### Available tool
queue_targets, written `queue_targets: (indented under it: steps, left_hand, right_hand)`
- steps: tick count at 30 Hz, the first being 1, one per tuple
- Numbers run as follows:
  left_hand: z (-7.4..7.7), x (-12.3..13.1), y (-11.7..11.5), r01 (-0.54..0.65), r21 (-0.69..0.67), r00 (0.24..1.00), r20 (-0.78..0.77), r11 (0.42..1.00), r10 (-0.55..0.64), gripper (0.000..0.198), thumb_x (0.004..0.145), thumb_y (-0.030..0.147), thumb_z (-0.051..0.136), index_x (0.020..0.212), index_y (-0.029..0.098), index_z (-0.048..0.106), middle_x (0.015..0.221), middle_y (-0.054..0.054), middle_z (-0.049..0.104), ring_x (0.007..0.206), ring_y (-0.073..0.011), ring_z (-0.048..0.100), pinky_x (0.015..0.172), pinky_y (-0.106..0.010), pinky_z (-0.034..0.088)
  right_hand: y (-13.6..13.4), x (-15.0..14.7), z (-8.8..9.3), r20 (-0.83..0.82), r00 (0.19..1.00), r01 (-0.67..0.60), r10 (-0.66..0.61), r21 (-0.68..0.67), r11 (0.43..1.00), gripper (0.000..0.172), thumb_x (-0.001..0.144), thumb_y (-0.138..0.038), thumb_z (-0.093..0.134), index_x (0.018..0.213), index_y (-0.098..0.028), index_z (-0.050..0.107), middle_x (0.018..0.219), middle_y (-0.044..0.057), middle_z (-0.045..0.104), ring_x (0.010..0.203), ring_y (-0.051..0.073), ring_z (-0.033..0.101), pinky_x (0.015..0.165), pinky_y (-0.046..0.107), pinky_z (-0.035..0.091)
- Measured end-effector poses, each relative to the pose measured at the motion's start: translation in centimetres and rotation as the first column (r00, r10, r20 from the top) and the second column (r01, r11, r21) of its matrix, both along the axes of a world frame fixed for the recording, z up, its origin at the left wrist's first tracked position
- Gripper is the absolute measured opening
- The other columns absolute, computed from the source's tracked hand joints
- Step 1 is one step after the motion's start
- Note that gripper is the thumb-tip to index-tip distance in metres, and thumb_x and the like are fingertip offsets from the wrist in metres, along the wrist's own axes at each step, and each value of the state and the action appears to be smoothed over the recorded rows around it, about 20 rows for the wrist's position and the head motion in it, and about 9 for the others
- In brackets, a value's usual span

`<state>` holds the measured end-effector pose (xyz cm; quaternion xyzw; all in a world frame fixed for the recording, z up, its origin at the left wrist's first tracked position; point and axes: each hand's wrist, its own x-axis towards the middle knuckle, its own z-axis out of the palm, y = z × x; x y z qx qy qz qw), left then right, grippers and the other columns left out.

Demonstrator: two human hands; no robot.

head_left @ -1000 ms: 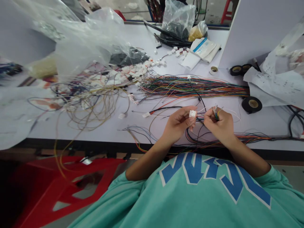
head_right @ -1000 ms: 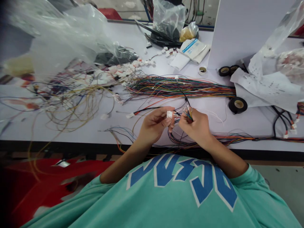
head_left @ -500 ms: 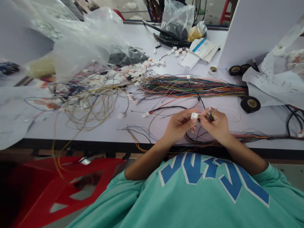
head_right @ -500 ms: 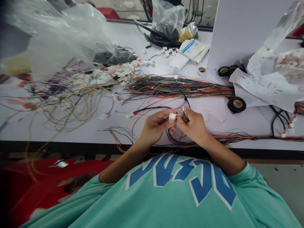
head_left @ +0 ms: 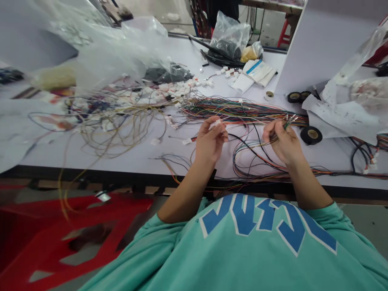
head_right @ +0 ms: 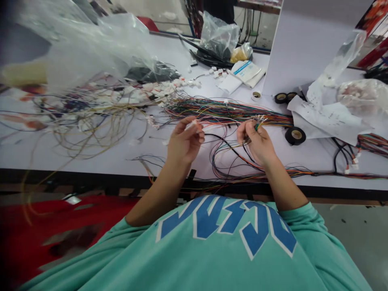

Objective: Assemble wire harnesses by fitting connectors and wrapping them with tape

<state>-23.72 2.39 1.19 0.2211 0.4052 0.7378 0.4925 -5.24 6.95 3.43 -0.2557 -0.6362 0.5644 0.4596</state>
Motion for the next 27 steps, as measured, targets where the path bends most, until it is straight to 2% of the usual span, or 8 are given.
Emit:
queue_targets:
  steps: [5, 7, 10, 14, 18, 20, 24, 27]
  left_hand:
    - [0.6, -0.3, -0.1, -0.132, 0.014, 0.989, -0.063, 0.991, 0.133, 0.012, 0.061, 0.009, 0.06, 0.066, 0.02, 0.057, 0.056, 0.006, 0.05, 0.043, -0.0042, 0.046, 0.037, -0.014, 0.036]
    - [1.0, 0.2, -0.8, -0.065, 0.098, 0.981, -0.177, 0.993, 0.081, 0.007, 0.06, 0.012, 0.06, 0.062, 0.019, 0.06, 0.058, 0.005, 0.051, 0.044, -0.0048, 0.046, 0.037, -0.015, 0.037]
    - [2.2, 0.8, -2.2, 0.136, 0.2, 0.917, -0.396, 0.97, -0.047, 0.005, 0.064, 0.019, 0.062, 0.066, 0.018, 0.066, 0.064, 0.002, 0.053, 0.047, -0.0058, 0.048, 0.042, -0.019, 0.041]
    - [4.2, 0.5, -3.7, 0.391, 0.193, 0.703, -0.694, 0.9, -0.157, 0.018, 0.073, 0.033, 0.063, 0.075, 0.017, 0.07, 0.071, -0.002, 0.056, 0.058, -0.0081, 0.051, 0.052, -0.021, 0.042]
    - [5.6, -0.2, -4.4, 0.49, 0.135, 0.443, -0.889, 0.861, -0.113, 0.026, 0.076, 0.041, 0.063, 0.072, 0.016, 0.069, 0.07, -0.004, 0.058, 0.069, -0.0116, 0.051, 0.055, -0.02, 0.038]
    - [5.8, -0.5, -4.4, 0.508, 0.108, 0.383, -0.917, 0.855, -0.112, 0.026, 0.077, 0.04, 0.061, 0.069, 0.016, 0.068, 0.068, -0.004, 0.058, 0.07, -0.0119, 0.052, 0.057, -0.021, 0.039]
    - [5.3, -0.6, -4.1, 0.522, 0.05, 0.439, -0.872, 0.852, -0.218, 0.023, 0.075, 0.035, 0.063, 0.063, 0.015, 0.065, 0.061, -0.001, 0.056, 0.062, -0.0096, 0.052, 0.058, -0.02, 0.041]
    - [4.5, -0.5, -3.8, 0.54, -0.057, 0.581, -0.697, 0.84, -0.421, 0.026, 0.069, 0.037, 0.068, 0.06, 0.014, 0.061, 0.055, 0.002, 0.052, 0.046, -0.0054, 0.045, 0.044, -0.017, 0.036]
  right_hand:
    - [-1.5, -0.4, 0.9, 0.173, 0.956, -0.245, 0.239, 0.017, 0.969, 0.048, 0.079, -0.067, 0.048, 0.066, -0.021, 0.044, 0.05, -0.009, 0.026, 0.044, 0.007, 0.023, 0.043, 0.024, 0.023]
    - [-1.9, -0.6, 1.6, 0.318, 0.912, -0.294, 0.257, 0.073, 0.953, 0.05, 0.08, -0.068, 0.045, 0.068, -0.02, 0.047, 0.052, -0.008, 0.029, 0.047, 0.008, 0.027, 0.046, 0.024, 0.025]
    - [-2.2, -0.8, 2.9, 0.524, 0.75, -0.502, 0.403, 0.056, 0.863, 0.052, 0.082, -0.067, 0.041, 0.067, -0.018, 0.05, 0.057, -0.005, 0.037, 0.053, 0.008, 0.034, 0.053, 0.024, 0.032]
    - [-2.2, -1.3, 3.9, 0.634, 0.487, -0.677, 0.601, -0.16, 0.718, 0.042, 0.084, -0.055, 0.046, 0.067, -0.017, 0.05, 0.063, -0.003, 0.046, 0.06, 0.009, 0.042, 0.06, 0.025, 0.038]
    - [-2.2, -2.1, 4.3, 0.736, 0.306, -0.699, 0.604, -0.257, 0.668, 0.028, 0.084, -0.038, 0.045, 0.068, -0.016, 0.052, 0.065, -0.001, 0.049, 0.061, 0.01, 0.045, 0.064, 0.026, 0.04]
    - [-2.3, -2.5, 4.5, 0.782, 0.232, -0.707, 0.578, -0.272, 0.652, 0.027, 0.084, -0.033, 0.043, 0.067, -0.016, 0.053, 0.064, -0.001, 0.051, 0.061, 0.01, 0.046, 0.065, 0.026, 0.04]
    - [-3.0, -2.6, 5.2, 0.833, 0.189, -0.749, 0.521, -0.221, 0.624, 0.022, 0.083, -0.029, 0.042, 0.067, -0.016, 0.052, 0.063, -0.001, 0.052, 0.06, 0.01, 0.048, 0.063, 0.025, 0.039]
    - [-4.0, -2.2, 5.3, 0.881, 0.323, -0.702, 0.345, -0.022, 0.712, 0.011, 0.077, -0.026, 0.049, 0.069, -0.018, 0.049, 0.06, -0.004, 0.047, 0.055, 0.009, 0.042, 0.057, 0.024, 0.033]
